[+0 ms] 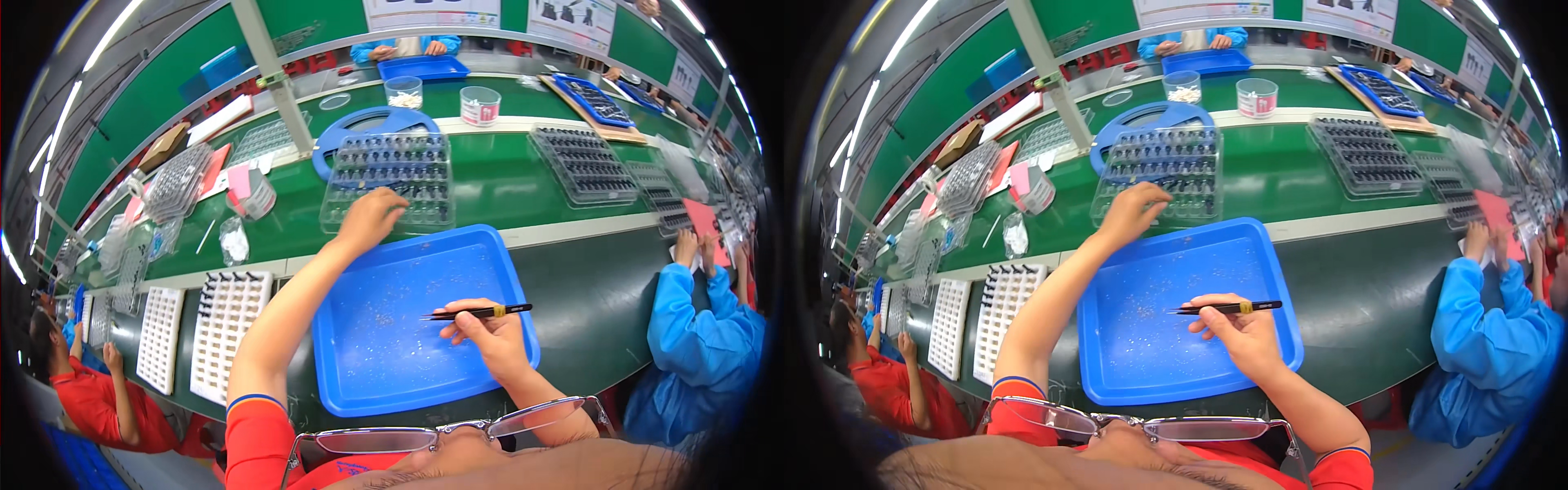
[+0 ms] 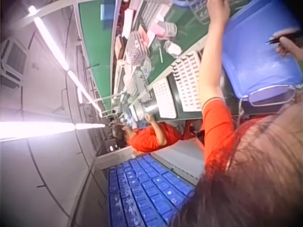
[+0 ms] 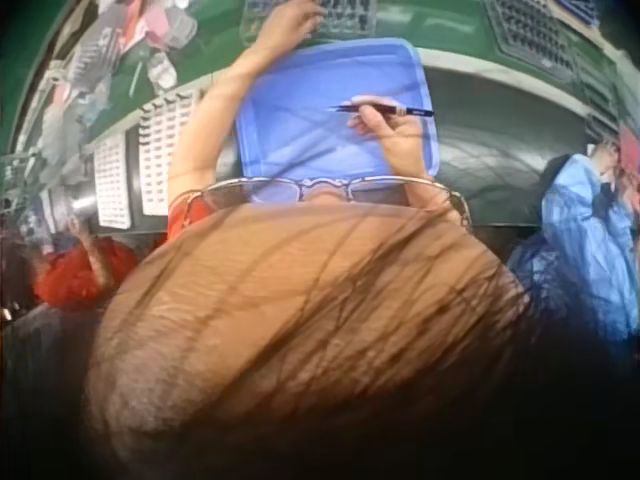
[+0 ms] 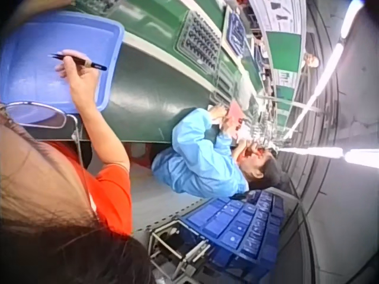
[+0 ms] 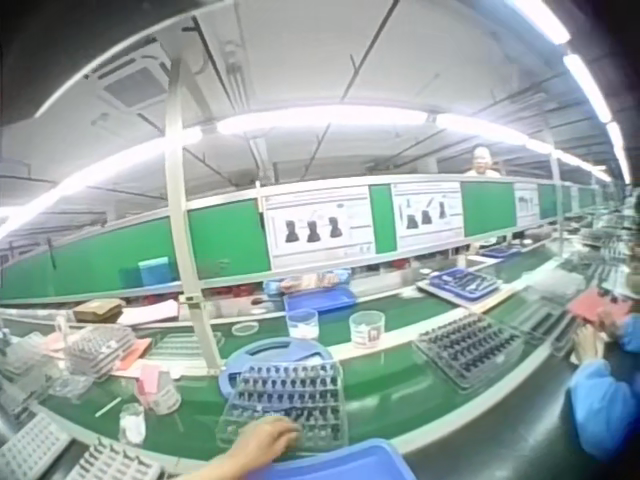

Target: Assembling small electronic components into a tray using a handheld precision tool on a factory assembly line.

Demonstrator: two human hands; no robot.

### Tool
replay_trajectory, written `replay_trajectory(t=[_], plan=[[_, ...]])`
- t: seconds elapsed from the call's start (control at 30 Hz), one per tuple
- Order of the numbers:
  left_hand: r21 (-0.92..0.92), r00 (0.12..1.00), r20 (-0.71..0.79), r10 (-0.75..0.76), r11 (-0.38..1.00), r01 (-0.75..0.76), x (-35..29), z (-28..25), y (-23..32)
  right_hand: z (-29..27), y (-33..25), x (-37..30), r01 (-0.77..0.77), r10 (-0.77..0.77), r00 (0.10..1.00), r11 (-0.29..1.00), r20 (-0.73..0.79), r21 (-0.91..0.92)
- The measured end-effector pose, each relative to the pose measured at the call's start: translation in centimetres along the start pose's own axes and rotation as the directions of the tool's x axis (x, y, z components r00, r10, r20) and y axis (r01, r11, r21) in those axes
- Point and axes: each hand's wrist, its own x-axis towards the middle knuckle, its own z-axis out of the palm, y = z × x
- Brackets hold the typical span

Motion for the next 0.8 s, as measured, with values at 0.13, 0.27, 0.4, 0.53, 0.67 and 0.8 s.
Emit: replay_trajectory(t=[0.13, 0.27, 0.4, 0.53, 0.67, 0.8], plan=[[-0.025, 0.977, 0.186, 0.107, 0.994, -0.104, 4.0, 4.3, 0.9, -0.1, -0.4, -0.1, -0.006, 0.006, 1.000, 0.999, -0.006, -0.031], [0.130, 0.933, 0.323, 0.161, 0.969, -0.212, 5.4, 5.7, 1.8, -0.5, -0.4, -0.4, 0.011, -0.011, 1.000, 1.000, 0.011, 0.007], [0.224, 0.886, 0.357, 0.295, 0.894, -0.388, 5.7, 5.4, 1.4, -0.3, -0.1, -0.4, -0.001, -0.001, 0.998, 1.000, 0.059, 0.028], [0.344, 0.802, 0.509, 0.313, 0.780, -0.523, 6.8, 5.4, 1.9, -0.3, 0.2, -0.1, 0.017, -0.017, 0.999, 1.000, 0.049, -0.009], [0.351, 0.740, 0.534, 0.409, 0.689, -0.634, 6.8, 5.8, 1.1, -0.2, 0.5, -0.1, 0.009, -0.009, 1.000, 1.000, 0.017, -0.029], [0.334, 0.737, 0.462, 0.493, 0.673, -0.659, 5.9, 5.9, 0.0, -0.1, 0.6, 0.0, 0.011, -0.011, 1.000, 0.999, -0.002, -0.045]])
